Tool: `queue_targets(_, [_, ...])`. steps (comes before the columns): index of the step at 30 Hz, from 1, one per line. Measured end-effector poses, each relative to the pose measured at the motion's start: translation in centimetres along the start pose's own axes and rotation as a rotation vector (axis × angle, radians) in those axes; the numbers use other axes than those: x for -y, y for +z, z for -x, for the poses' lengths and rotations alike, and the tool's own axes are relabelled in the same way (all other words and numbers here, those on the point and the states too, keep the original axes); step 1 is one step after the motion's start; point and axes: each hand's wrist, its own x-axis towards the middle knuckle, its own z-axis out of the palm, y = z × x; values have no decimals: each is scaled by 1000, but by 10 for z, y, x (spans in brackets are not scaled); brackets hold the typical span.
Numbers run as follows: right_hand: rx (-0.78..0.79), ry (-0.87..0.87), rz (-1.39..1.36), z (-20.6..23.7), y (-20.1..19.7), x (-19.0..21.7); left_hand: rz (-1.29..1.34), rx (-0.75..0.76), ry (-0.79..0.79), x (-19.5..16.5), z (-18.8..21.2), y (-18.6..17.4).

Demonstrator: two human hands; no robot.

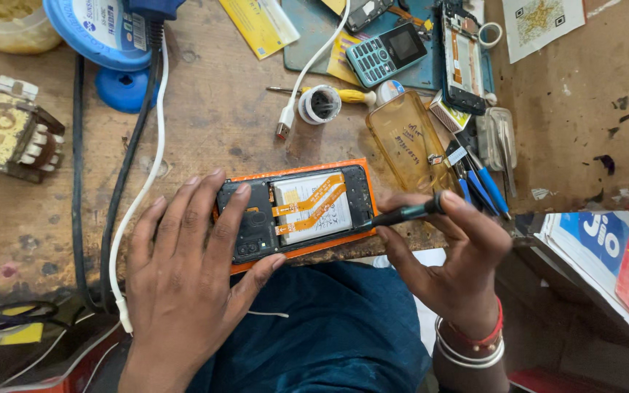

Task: The person uses a screwdriver to remove screws from the back of a disassembled smartphone. After removing the screws, the person flips the phone over to check the screen, which lights up. The person then picks up a separate feature phone and connects a charging cable to it.

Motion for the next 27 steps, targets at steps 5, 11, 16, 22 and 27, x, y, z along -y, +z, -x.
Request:
queue_targets(5, [63, -89, -91, 0, -1, 0, 7, 2, -2, -1, -1, 0])
queue_targets(11, [62, -79, -129, -10, 0, 5, 1, 1, -1, -1, 0, 1])
queue_targets(16, [-12, -26, -62, -16, 2, 11, 1, 6, -6, 0, 1, 1])
queue_targets(22, [-105, -25, 35, -10, 8, 9, -10, 12, -9, 0, 1, 1])
queue_targets(27, [-145, 82, -183, -5, 5, -12, -4, -6, 4, 0, 1, 1])
